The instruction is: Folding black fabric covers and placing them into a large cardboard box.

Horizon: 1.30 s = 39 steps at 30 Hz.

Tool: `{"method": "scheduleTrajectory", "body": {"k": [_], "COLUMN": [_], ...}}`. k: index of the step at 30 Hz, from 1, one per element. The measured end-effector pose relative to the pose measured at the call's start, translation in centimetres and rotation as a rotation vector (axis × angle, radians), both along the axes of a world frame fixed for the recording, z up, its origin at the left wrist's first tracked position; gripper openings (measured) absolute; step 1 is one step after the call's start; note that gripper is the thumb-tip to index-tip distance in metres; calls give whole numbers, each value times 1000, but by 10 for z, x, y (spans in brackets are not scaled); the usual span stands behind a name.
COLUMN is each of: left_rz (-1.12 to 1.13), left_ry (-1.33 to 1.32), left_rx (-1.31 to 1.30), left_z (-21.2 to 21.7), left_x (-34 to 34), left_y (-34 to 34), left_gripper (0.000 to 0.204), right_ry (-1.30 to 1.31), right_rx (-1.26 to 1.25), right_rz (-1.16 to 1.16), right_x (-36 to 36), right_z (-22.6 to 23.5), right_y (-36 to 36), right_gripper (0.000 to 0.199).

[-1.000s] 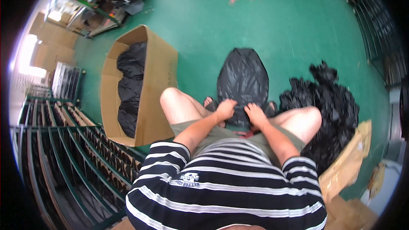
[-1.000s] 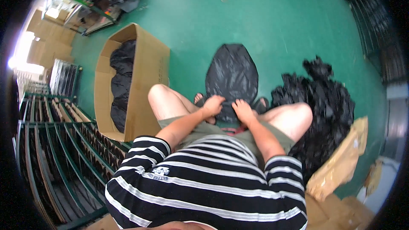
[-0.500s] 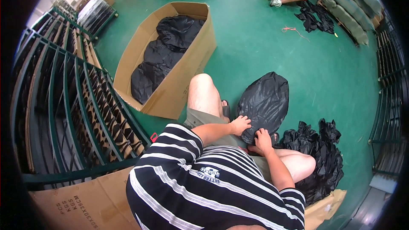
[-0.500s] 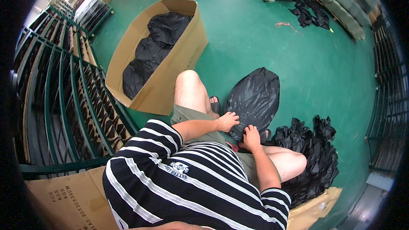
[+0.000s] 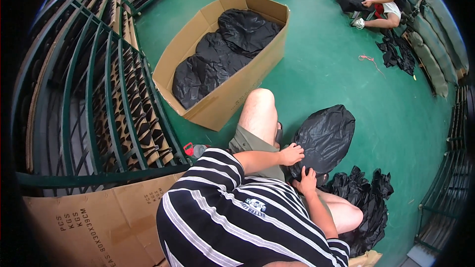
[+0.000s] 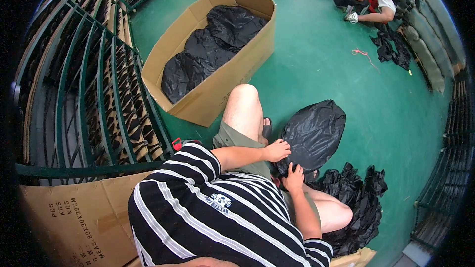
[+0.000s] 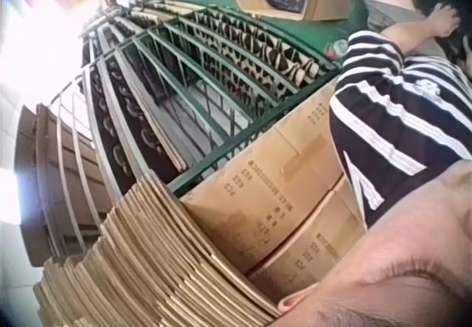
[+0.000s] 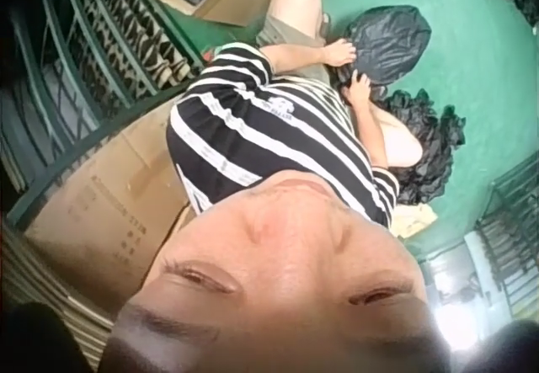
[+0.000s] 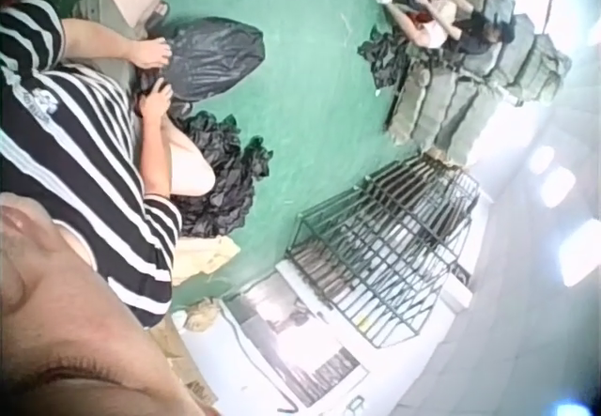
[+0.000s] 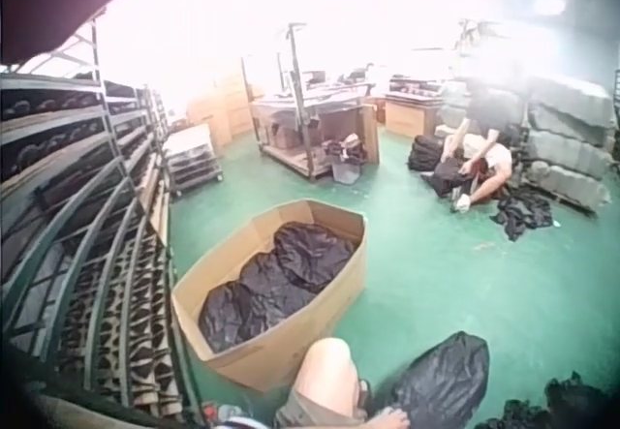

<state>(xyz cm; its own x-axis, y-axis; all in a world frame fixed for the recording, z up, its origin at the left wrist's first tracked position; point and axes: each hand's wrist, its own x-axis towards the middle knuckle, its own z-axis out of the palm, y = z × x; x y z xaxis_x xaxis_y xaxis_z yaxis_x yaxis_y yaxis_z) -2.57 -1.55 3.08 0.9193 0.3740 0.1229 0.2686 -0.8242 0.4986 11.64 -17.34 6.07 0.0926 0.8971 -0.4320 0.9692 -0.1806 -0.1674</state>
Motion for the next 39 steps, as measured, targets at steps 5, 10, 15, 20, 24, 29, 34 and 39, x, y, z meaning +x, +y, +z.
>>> {"method": "scheduleTrajectory", "body": {"k": [5,10,15,20,24,29,34,39], "left_rz": [-239,-232,-203,-232,-307,-342,-362,-374], "left_ry": [-23,82,106,85,107,361,471,519], "left_rx": [150,-6,-71,20,46,-19,32,99], "left_z": [-2,-11,-9,-7,-20,1,7,13], "left_x": [6,-8,11,9,-5,1,-2,6], "left_y": [1,11,10,14,2,3,7,1], "left_gripper": [30,36,39,36,44,56,64,70], "right_ry": [22,116,340,117,202,1500,1543,1834], "right_rx": [-22,48,408,482,341,-258,-199,-25], "right_rz": [-63,-149,-824,-1450,-1670,-2002,-1985,-1913], "right_x": [-3,-8,10,-9,-9,-10,-18,-16], "right_z": [0,6,-21,-15,-81,-146,-110,-135], "right_y": [-4,9,17,26,-15,-4,13,8], "right_gripper": [87,71,42,85,73,67,56,50]}}
